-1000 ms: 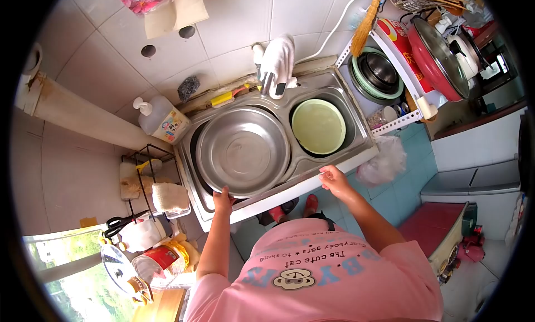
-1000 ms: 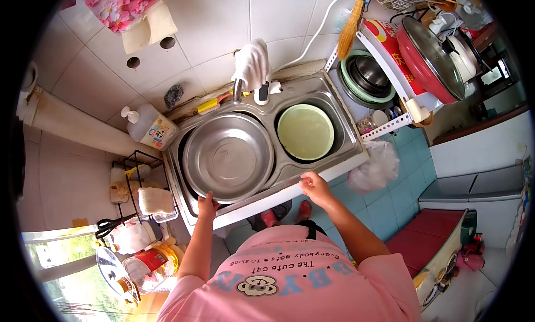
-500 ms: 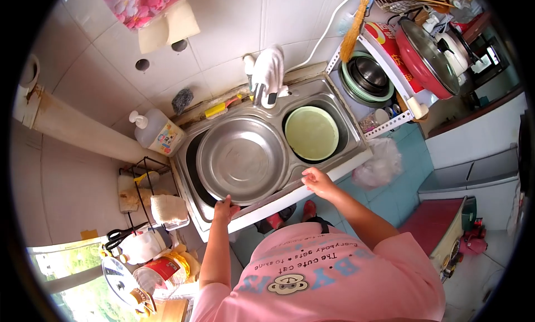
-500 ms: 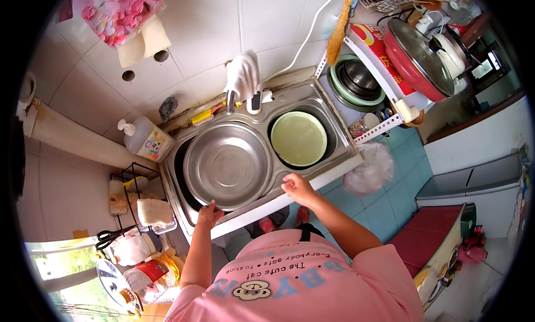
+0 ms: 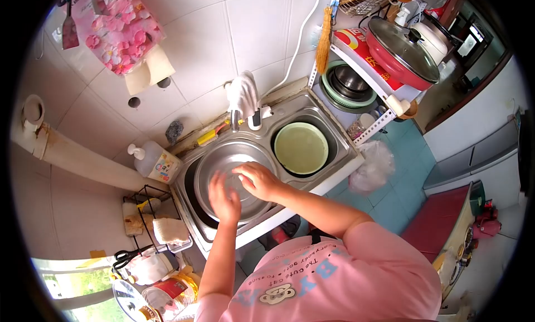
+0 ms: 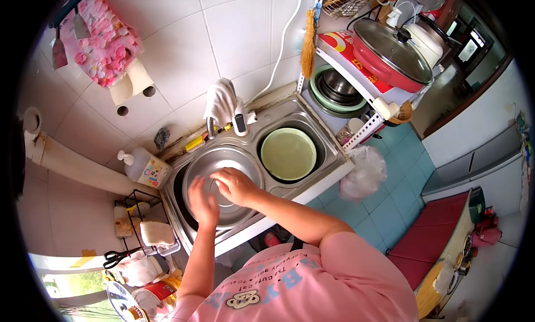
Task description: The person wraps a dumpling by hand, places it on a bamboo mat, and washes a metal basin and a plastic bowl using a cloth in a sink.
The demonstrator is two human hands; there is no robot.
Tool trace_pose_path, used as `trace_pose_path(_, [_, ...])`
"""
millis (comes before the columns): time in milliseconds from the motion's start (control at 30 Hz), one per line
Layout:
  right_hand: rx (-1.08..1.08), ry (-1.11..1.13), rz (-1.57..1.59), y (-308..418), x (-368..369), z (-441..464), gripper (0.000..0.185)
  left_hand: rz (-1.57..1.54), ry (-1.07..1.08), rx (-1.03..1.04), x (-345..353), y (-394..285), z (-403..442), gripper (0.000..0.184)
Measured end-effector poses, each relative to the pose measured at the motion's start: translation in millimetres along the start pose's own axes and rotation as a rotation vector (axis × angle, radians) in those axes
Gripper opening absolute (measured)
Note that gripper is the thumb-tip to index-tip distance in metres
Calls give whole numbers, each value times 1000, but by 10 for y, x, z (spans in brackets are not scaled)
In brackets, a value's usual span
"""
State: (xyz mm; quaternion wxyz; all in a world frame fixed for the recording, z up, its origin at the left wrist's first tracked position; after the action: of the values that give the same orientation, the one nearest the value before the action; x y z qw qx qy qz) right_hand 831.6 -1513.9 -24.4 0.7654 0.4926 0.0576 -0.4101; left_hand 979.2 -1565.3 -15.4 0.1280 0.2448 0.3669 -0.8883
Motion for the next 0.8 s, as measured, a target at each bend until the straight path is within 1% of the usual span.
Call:
trace_pose_path(33, [43,145,-130,-307,241,-142,35,185,346,-170,396,436,-252,44])
trace_pose_path(67, [209,520,-396,-609,366,-369,39,459,863,-330,652,848,-601,49])
trace_pose_path(100, [360,885,-670,-891,356,-583,44,501,1014,-346,549,858,-657,51])
trace_pose_path(133, [302,609,-583,-965,323,-651,45,539,1147,-362,506,833,-639,53])
trace_pose_path(167, [246,347,-480,-956,304,-690,46,410,817,-299,441,768,-578,53])
trace_pose_path(200, [217,354,-459,-801,289,-602,46,352,533,-212,348,631,-454,51])
trace_pose_path(233, [153,168,-327,-467,130,-458,46,292,254,-111,226,464,-301,50])
trace_pose_path(267, [87,-17,-194,-225,0,-303,45,215,81,-77,113,325,-159,50])
trace_pose_path(300, [68,-12,-183,-133,-5,-215,45,133,-87,-42,7,197,-72,50])
trace_pose_path(333, [-25,36,-194,-34,-1,-181,46,201,-87,15,-11,118,-57,50])
trace_pose_path(367, [-114,83,-207,28,8,-191,46,312,72,0,138,167,-117,51])
trace_pose_path(400, [5,274,-253,-291,191,-337,45,344,498,-159,371,430,-311,51])
trace_pose_path(433, [193,629,-494,-659,333,-531,44,362,922,-317,532,630,-523,51])
trace_pose_path(467, [103,395,-497,-597,265,-514,42,511,1141,-261,356,362,-426,50])
trace_pose_path(500, [11,163,-494,-502,169,-479,41,513,1128,-258,321,317,-350,50])
trace_pose_path(533, [4,165,-492,-337,79,-377,41,447,630,-119,227,240,-198,49])
trace_pose_path(567, [-79,47,-352,-29,-66,-206,39,368,141,21,85,177,-115,48])
trace_pose_path(600, [-159,-69,-210,134,-159,-89,37,357,26,22,48,216,-77,47])
trace_pose_path(633, [-153,-55,-205,-24,-97,-121,37,361,33,8,103,326,-114,47])
trace_pose_path(700, [150,427,-407,-604,166,-400,30,393,768,-178,395,690,-417,51])
trace_pose_path(733, [234,564,-388,-638,132,-402,26,417,1106,-87,389,772,-481,49])
trace_pose_path(767, [216,554,-392,-622,157,-291,26,424,1087,-82,390,811,-439,49])
trace_pose_path(800, [169,367,-187,-301,80,-111,25,324,915,-109,324,748,-409,49])
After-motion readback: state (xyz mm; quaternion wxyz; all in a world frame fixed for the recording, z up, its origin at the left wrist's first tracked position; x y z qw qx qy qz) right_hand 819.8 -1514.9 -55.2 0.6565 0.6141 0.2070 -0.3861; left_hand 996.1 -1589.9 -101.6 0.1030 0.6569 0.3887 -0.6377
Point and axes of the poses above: each hand's wrist, its own z-axis towards the middle knuckle, its own x-axis out of the palm, y = z × x, the point moved 3 cm from there along z, towards the middle knuckle, and after that the axes turned 10 degrees about -y, right-handed, at the moved point
